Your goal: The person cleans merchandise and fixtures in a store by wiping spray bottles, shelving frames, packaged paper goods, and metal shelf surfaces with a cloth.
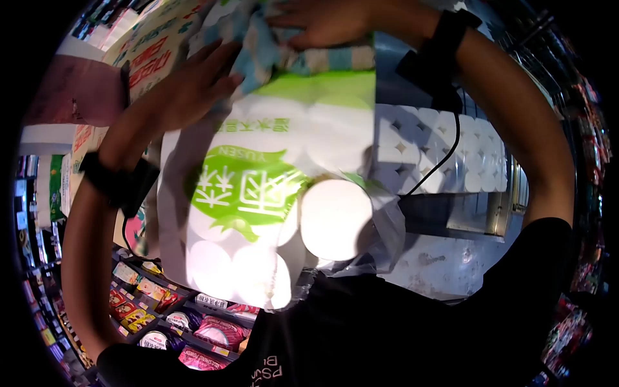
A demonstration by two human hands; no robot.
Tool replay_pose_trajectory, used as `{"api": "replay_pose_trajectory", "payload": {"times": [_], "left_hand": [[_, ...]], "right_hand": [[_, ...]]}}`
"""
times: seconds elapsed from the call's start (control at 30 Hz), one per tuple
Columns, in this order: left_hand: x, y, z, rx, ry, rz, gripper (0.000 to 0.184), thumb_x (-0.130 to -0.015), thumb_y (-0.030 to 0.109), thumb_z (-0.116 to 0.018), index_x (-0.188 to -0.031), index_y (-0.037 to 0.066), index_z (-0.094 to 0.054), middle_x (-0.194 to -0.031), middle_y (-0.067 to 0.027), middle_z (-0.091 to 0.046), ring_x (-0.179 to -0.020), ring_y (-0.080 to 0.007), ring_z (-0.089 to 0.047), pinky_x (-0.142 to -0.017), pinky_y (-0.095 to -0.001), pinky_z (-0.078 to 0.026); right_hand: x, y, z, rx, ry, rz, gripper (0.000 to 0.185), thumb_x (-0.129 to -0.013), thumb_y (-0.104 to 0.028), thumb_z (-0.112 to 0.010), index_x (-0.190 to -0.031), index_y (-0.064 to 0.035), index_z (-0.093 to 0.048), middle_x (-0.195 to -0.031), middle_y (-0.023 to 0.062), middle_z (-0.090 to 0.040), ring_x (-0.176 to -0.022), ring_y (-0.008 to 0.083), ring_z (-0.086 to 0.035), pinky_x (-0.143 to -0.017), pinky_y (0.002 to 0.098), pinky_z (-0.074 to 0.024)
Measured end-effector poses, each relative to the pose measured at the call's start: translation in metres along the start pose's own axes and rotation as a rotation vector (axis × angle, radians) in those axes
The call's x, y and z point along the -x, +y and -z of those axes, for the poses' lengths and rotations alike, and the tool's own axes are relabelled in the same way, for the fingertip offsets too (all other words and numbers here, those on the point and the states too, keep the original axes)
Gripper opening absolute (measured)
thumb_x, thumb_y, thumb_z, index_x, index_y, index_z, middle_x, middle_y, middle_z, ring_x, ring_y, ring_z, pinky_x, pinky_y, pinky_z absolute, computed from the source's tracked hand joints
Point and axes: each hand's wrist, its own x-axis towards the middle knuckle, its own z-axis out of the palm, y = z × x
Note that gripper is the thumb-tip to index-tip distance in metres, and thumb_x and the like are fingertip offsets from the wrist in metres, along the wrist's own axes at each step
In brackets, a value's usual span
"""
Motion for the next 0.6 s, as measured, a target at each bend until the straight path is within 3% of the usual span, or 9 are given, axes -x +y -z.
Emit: {"api": "replay_pose_trajectory", "payload": {"times": [0.1,0.17,0.2,0.3,0.33,0.37,0.43,0.53,0.6], "left_hand": [[0.056,0.046,0.008,0.087,-0.100,0.045,0.063,-0.099,0.031,-0.057,-0.151,0.006,-0.032,-0.159,-0.0203,-0.028,-0.146,-0.0349,-0.031,-0.117,-0.0419,-0.032],[0.088,0.074,0.011,0.070,-0.195,0.019,0.064,-0.095,0.027,-0.061,-0.149,0.006,-0.035,-0.159,-0.0200,-0.027,-0.146,-0.0374,-0.031,-0.117,-0.0434,-0.033],[0.100,0.083,0.006,-0.048,-0.130,-0.070,0.060,-0.097,0.036,-0.058,-0.147,0.008,-0.038,-0.155,-0.0233,-0.030,-0.136,-0.0432,-0.043,-0.111,-0.0465,-0.041],[0.098,0.078,-0.006,-0.014,-0.080,-0.037,0.061,-0.098,0.038,-0.056,-0.148,0.008,-0.037,-0.156,-0.0236,-0.030,-0.136,-0.0432,-0.042,-0.109,-0.0472,-0.042],[0.091,0.071,-0.013,-0.039,-0.039,-0.018,0.061,-0.101,0.041,-0.051,-0.149,0.006,-0.036,-0.155,-0.0248,-0.030,-0.139,-0.0431,-0.039,-0.111,-0.0474,-0.039],[0.081,0.060,-0.020,-0.130,0.020,-0.050,0.063,-0.102,0.042,-0.048,-0.151,0.005,-0.032,-0.159,-0.0194,-0.027,-0.142,-0.0376,-0.037,-0.115,-0.0438,-0.034],[0.071,0.059,-0.026,-0.159,0.048,-0.044,0.068,-0.102,0.048,-0.045,-0.153,0.006,-0.029,-0.160,-0.0192,-0.025,-0.145,-0.0369,-0.032,-0.116,-0.0439,-0.033],[0.085,0.070,-0.032,-0.052,0.095,-0.107,0.075,-0.100,0.057,-0.043,-0.149,0.002,-0.035,-0.156,-0.0265,-0.028,-0.146,-0.0413,-0.026,-0.116,-0.0480,-0.030],[0.108,0.084,-0.034,-0.100,0.049,-0.078,0.078,-0.097,0.060,-0.046,-0.152,0.007,-0.032,-0.159,-0.0224,-0.025,-0.147,-0.0393,-0.025,-0.117,-0.0468,-0.030]], "right_hand": [[0.022,-0.039,-0.031,0.168,0.098,0.125,0.075,-0.097,-0.059,-0.042,-0.156,-0.0140,-0.029,-0.162,0.0197,-0.019,-0.150,0.0362,-0.019,-0.122,0.0449,-0.0173],[0.052,-0.059,-0.042,0.082,0.092,0.242,0.083,-0.094,-0.068,-0.040,-0.156,-0.0148,-0.029,-0.162,0.0205,-0.019,-0.150,0.0357,-0.018,-0.122,0.0448,-0.0162],[0.070,-0.073,-0.045,0.043,0.146,0.226,0.074,-0.097,-0.059,-0.046,-0.151,-0.0095,-0.038,-0.162,0.0171,-0.022,-0.150,0.0349,-0.022,-0.121,0.0454,-0.0207],[0.057,-0.059,-0.048,0.089,0.148,0.245,0.077,-0.096,-0.065,-0.044,-0.152,-0.0113,-0.037,-0.163,0.0157,-0.021,-0.151,0.0336,-0.017,-0.122,0.0450,-0.0185],[0.054,-0.056,-0.049,0.049,0.315,0.296,0.056,-0.096,-0.038,-0.056,-0.144,-0.0092,-0.050,-0.154,0.0181,-0.040,-0.143,0.0345,-0.036,-0.116,0.0430,-0.0308],[0.048,-0.050,-0.049,0.051,0.312,0.299,0.056,-0.096,-0.038,-0.056,-0.144,-0.0092,-0.050,-0.154,0.0181,-0.040,-0.143,0.0345,-0.036,-0.116,0.0430,-0.0308],[0.037,-0.046,-0.043,-0.064,0.120,0.231,0.081,-0.096,-0.053,-0.046,-0.154,-0.0012,-0.025,-0.160,0.0273,-0.021,-0.149,0.0402,-0.018,-0.122,0.0437,-0.0167],[0.050,-0.054,-0.051,-0.060,0.137,0.198,0.078,-0.095,-0.053,-0.051,-0.153,-0.0046,-0.031,-0.157,0.0288,-0.026,-0.149,0.0408,-0.020,-0.122,0.0430,-0.0190],[0.072,-0.068,-0.045,-0.103,0.072,0.201,0.077,-0.095,-0.051,-0.053,-0.154,-0.0073,-0.031,-0.158,0.0286,-0.025,-0.149,0.0410,-0.019,-0.122,0.0427,-0.0191]]}}
